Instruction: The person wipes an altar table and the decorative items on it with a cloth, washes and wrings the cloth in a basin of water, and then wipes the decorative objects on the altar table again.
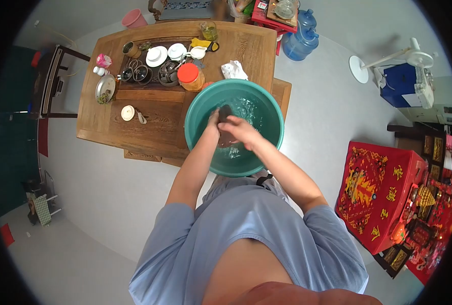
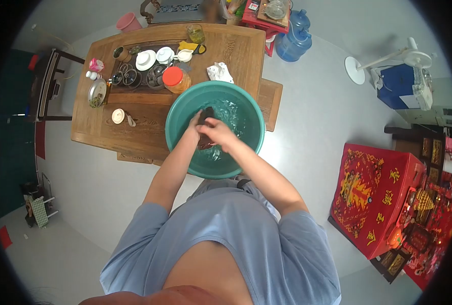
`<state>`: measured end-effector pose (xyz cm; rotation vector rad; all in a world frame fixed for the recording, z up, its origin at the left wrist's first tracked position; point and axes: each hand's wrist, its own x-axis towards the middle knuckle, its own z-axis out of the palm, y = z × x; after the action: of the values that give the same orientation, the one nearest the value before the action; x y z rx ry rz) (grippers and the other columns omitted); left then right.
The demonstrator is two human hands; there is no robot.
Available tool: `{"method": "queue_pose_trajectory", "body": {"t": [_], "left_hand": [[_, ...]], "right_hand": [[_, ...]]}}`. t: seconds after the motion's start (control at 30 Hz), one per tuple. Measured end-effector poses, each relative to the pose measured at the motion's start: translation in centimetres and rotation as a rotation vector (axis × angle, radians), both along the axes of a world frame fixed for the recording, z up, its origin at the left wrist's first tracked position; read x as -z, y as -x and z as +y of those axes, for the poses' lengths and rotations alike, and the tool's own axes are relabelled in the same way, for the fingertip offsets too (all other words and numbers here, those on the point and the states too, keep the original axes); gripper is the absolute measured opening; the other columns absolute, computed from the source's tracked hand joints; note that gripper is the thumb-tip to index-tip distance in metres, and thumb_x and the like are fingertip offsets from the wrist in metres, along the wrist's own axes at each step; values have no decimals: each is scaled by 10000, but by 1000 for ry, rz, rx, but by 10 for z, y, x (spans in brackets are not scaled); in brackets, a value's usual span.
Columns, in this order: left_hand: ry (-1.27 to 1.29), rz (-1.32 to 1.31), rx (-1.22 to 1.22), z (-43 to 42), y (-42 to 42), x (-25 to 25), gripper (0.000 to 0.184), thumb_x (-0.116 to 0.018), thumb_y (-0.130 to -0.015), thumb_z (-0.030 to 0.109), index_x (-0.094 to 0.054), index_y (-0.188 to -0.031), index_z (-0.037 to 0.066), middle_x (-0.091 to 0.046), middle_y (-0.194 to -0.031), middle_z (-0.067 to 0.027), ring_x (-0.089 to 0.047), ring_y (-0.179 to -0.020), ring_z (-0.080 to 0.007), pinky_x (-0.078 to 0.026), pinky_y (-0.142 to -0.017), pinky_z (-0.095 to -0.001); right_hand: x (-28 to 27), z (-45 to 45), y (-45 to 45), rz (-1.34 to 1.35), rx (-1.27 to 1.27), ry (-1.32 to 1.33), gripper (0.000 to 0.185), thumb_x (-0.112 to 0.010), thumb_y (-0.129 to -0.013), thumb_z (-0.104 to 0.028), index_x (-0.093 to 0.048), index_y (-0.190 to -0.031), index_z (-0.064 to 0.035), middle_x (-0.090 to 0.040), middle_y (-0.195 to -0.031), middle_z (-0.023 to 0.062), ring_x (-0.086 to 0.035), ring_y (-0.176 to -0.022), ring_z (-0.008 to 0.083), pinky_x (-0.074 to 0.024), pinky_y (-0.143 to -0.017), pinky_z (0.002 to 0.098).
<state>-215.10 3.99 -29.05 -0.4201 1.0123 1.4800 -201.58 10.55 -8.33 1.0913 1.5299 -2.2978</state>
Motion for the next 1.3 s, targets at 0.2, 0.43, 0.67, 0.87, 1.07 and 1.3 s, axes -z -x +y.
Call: {"method": "queue_pose_trajectory", "body": {"t": [0.2,0.43,0.67,0.87,1.07,1.3], "left_hand": [[-113,-86,-37,-17,-7,42,503,-380,-1025,431,-529,-1291,31,-622,-1220,-154,-636,-1070,-304,-523,-902,-465],[277,234,73,-10,-37,-98,406,-483,-1019,344,-562,-1226,3,-646,-1119,-139,-662,-946,-271,-556,-768,-423],[436,579,309,-18,-39,-147,489,-476,-1000,244,-362,-1450,88,-516,-1346,-153,-585,-1128,-255,-535,-824,-385],[480,214,259,-14,-34,-153,576,-360,-1024,429,-230,-1543,215,-422,-1476,-139,-482,-1274,-420,-256,-995,-771],[236,-163,74,-12,-29,-87,694,-190,-996,610,-336,-1486,142,-434,-1459,-161,-363,-1371,-418,-233,-1095,-666],[-93,-43,51,-20,-61,-83,502,-337,-1017,439,-502,-1295,55,-580,-1228,-164,-612,-1083,-335,-514,-861,-478]], "right_hand": [[44,-30,22,-90,195,-741,346,-682,-744,-301,-747,-1001,-77,-720,-834,156,-712,-826,279,-547,-765,361],[97,17,23,-350,-2,-1000,356,-667,-797,-407,-750,-1030,-150,-687,-1112,163,-663,-1015,329,-530,-869,404],[184,18,11,-679,-656,-997,483,-594,-899,-453,-637,-1255,-130,-627,-1269,152,-545,-1237,287,-462,-972,480],[141,39,24,-476,-361,-721,646,-630,-854,-488,-565,-1341,-68,-570,-1351,179,-565,-1199,383,-487,-939,538],[-9,17,-16,-84,15,145,809,-705,-828,-255,-316,-1491,-6,-584,-1279,151,-591,-1147,263,-611,-732,383],[24,-24,-10,-66,163,-76,253,-712,-758,-235,-736,-951,-73,-673,-725,48,-645,-675,173,-548,-667,319]]}}
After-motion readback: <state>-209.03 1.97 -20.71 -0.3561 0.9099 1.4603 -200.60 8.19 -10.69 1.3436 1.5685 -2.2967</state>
